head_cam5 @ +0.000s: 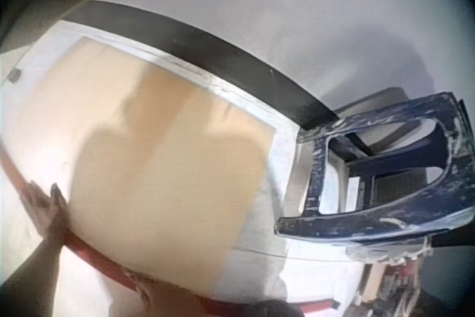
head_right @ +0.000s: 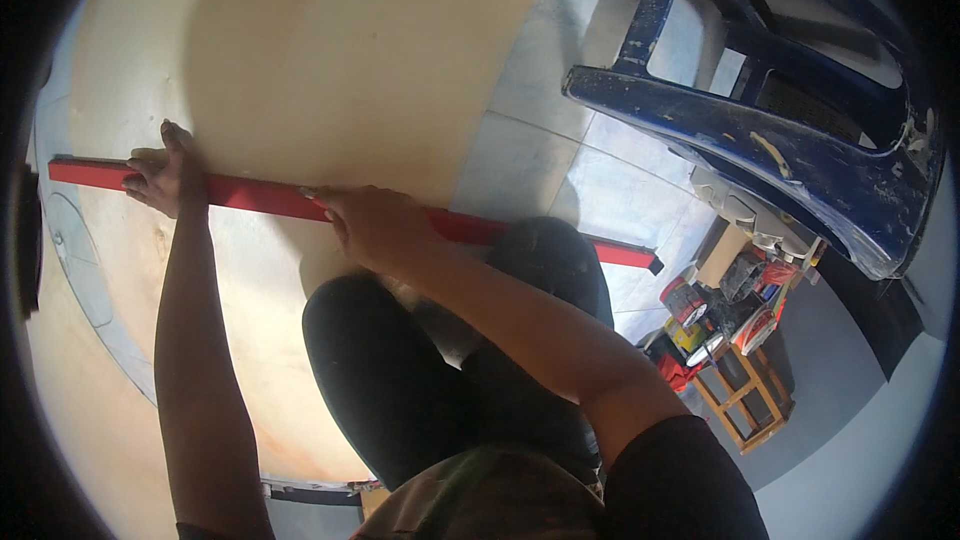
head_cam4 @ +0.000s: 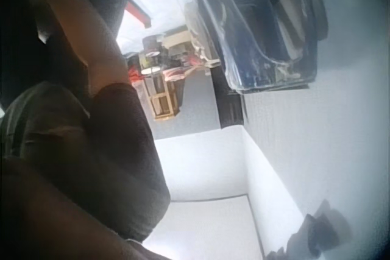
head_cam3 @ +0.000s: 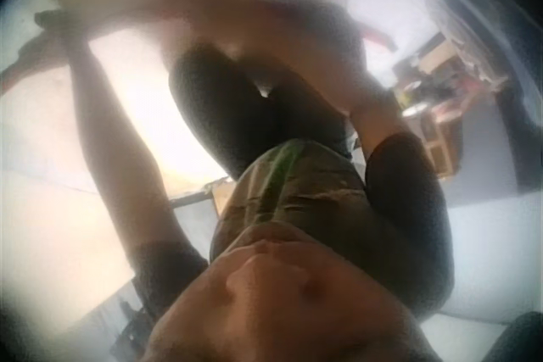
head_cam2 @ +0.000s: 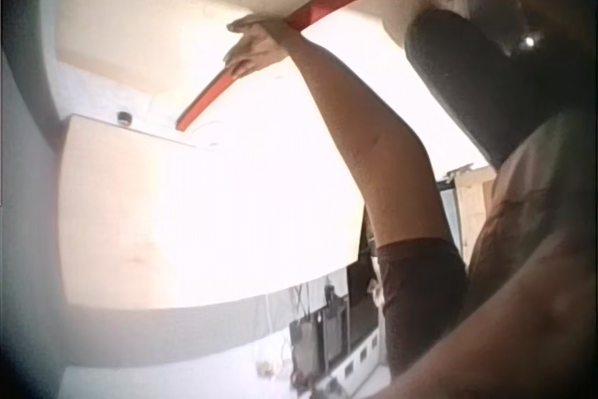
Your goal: The person marks a line on a large sheet of plywood using a red straightedge and a pen, then uses a utility knife to cut along the marked line. The person repositions the straightedge and continues cutting the plywood.
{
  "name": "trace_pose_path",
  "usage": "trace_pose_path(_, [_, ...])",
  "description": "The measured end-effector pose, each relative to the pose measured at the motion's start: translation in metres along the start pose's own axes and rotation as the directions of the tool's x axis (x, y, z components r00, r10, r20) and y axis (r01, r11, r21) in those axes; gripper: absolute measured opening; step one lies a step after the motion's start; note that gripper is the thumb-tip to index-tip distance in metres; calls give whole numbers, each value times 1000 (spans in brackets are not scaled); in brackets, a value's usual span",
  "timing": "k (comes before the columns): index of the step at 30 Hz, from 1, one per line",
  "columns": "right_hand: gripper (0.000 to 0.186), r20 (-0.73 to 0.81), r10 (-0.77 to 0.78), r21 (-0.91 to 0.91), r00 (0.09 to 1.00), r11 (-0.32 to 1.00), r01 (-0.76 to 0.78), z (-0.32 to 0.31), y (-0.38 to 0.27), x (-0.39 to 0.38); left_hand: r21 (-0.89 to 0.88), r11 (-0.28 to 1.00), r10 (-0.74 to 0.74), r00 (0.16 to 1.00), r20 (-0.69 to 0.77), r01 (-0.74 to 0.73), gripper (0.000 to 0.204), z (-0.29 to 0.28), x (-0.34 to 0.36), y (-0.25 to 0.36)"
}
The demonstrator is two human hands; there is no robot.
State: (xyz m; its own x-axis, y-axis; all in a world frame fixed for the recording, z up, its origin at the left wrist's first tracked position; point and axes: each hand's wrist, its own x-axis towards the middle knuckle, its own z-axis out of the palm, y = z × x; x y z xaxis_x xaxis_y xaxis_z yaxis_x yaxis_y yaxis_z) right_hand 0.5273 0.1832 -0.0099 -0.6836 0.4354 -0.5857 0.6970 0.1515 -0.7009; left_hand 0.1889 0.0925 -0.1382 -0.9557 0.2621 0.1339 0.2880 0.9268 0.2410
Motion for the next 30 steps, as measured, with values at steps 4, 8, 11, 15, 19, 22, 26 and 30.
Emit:
trace_pose_path(4, [41, 70, 48, -31, 996, 998, -45, -11, 5, -8, -22, 999, -26, 999, 29, 26, 133, -1, -1, 1])
trace_pose_path(8, [40, 81, 42, -52, 996, 998, -38, -15, 7, -13, 0, 999, -51, 997, 50, 51, 134, -12, -1, 9])
trace_pose_path(11, [41, 73, 28, -55, 997, 998, -24, -16, 17, -18, 9, 999, -51, 998, 48, 51, 133, -9, 0, 10])
trace_pose_path(15, [42, 118, 71, -48, 990, 997, -65, -24, 13, -22, 34, 998, -55, 997, 56, 53, 130, -9, 0, 10])
trace_pose_path(19, [45, 155, 80, -43, 985, 996, -74, -25, 22, -27, 36, 998, -55, 997, 54, 53, 129, -12, -1, 9])
trace_pose_path(22, [45, 137, 47, -13, 989, 999, -46, -26, 34, -32, 47, 997, -70, 996, 56, 68, 128, -14, 0, 13])
trace_pose_path(26, [45, 92, 1, 22, 996, 1000, -3, -31, 46, -45, 54, 996, -68, 996, 52, 66, 124, -8, 3, 8])
trace_pose_path(30, [44, 99, 34, 15, 995, 999, -35, -37, 59, -58, 44, 998, -45, 999, -8, 46, 123, -4, 3, 5])
